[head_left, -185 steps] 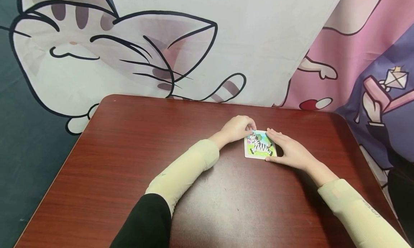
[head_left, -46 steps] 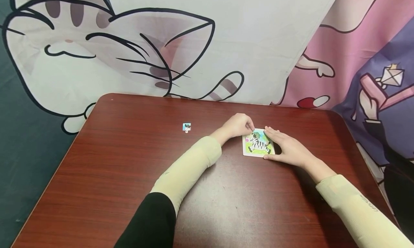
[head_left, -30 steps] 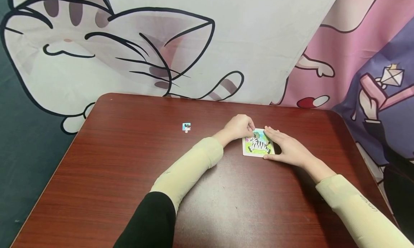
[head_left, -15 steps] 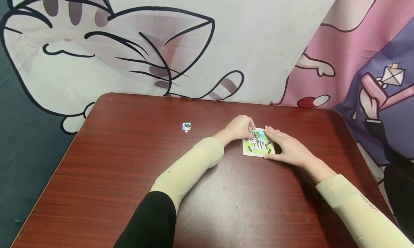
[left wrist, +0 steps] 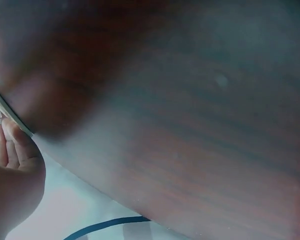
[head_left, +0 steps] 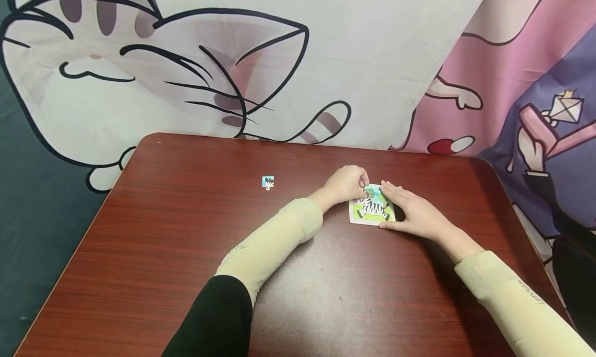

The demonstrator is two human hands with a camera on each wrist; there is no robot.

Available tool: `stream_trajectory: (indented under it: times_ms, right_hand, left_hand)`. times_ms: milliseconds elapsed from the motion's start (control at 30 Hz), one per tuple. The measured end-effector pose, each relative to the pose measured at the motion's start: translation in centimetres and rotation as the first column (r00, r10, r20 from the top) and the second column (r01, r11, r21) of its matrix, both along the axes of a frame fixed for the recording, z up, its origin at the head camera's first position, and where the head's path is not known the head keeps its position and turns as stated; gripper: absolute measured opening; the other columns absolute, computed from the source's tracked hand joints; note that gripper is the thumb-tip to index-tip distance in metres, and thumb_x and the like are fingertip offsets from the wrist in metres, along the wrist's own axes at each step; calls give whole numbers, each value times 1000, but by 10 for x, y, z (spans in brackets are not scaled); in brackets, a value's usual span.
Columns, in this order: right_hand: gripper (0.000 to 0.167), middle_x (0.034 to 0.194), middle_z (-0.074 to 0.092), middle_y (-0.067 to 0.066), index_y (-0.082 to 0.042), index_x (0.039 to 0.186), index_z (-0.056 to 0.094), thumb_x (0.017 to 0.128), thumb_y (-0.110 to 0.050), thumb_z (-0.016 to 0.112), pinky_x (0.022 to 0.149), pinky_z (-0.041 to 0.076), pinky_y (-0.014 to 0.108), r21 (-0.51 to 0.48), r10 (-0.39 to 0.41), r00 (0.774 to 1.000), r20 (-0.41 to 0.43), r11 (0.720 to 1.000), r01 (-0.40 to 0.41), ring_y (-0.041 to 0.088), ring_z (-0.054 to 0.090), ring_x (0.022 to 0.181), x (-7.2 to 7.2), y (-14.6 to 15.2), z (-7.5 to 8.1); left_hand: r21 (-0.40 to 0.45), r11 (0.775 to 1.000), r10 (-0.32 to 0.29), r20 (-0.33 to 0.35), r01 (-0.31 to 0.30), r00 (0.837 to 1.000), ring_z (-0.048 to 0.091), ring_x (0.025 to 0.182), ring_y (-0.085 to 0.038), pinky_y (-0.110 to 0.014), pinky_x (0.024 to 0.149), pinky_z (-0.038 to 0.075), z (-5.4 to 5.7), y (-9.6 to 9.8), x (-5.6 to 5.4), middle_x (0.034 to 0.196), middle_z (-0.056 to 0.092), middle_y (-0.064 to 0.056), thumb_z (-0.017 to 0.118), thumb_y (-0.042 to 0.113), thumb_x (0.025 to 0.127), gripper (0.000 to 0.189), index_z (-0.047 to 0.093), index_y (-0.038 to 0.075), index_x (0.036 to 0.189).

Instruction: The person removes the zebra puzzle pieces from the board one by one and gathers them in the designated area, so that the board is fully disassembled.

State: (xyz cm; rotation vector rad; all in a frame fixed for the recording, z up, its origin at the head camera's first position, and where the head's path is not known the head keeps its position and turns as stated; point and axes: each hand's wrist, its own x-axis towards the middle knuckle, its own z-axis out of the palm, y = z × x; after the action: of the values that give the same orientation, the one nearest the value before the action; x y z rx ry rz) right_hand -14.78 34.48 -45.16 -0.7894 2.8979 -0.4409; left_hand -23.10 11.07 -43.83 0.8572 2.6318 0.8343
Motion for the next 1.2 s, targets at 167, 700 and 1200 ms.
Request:
stream_trajectory:
  times_ms: [167, 700, 1200]
  right_hand:
    - [101, 170, 38, 18, -5, 164, 37, 87, -47, 86, 127, 32, 56, 5, -5, 1000, 21, 1000, 5, 40, 39, 156, 0, 0, 1]
    - [99, 170, 39, 19, -3, 162, 40, 87, -47, 86, 128, 31, 55, -7, 4, 1000, 13, 1000, -4, 40, 40, 156, 0, -2, 2]
    - [98, 169, 40, 18, -6, 163, 39, 87, -46, 86, 129, 31, 51, -11, 8, 1000, -6, 1000, -8, 40, 41, 155, 1, 0, 1]
  left_hand:
    - [98, 995, 5, 15, -6, 1000, 70, 88, -8, -14, 79, 51, 2, -2, 0, 98, 80, -2, 81, 14, 94, 9, 79, 9, 102]
    - [160, 986, -46, -2, 45, 999, 72, 91, -9, -11, 81, 51, 2, -3, -1, 99, 81, -2, 74, 12, 98, 6, 79, 10, 99]
    - [55, 989, -136, 17, 135, 991, 72, 100, -11, -16, 88, 53, -1, 4, -1, 108, 80, -3, 74, 17, 100, 14, 80, 9, 110]
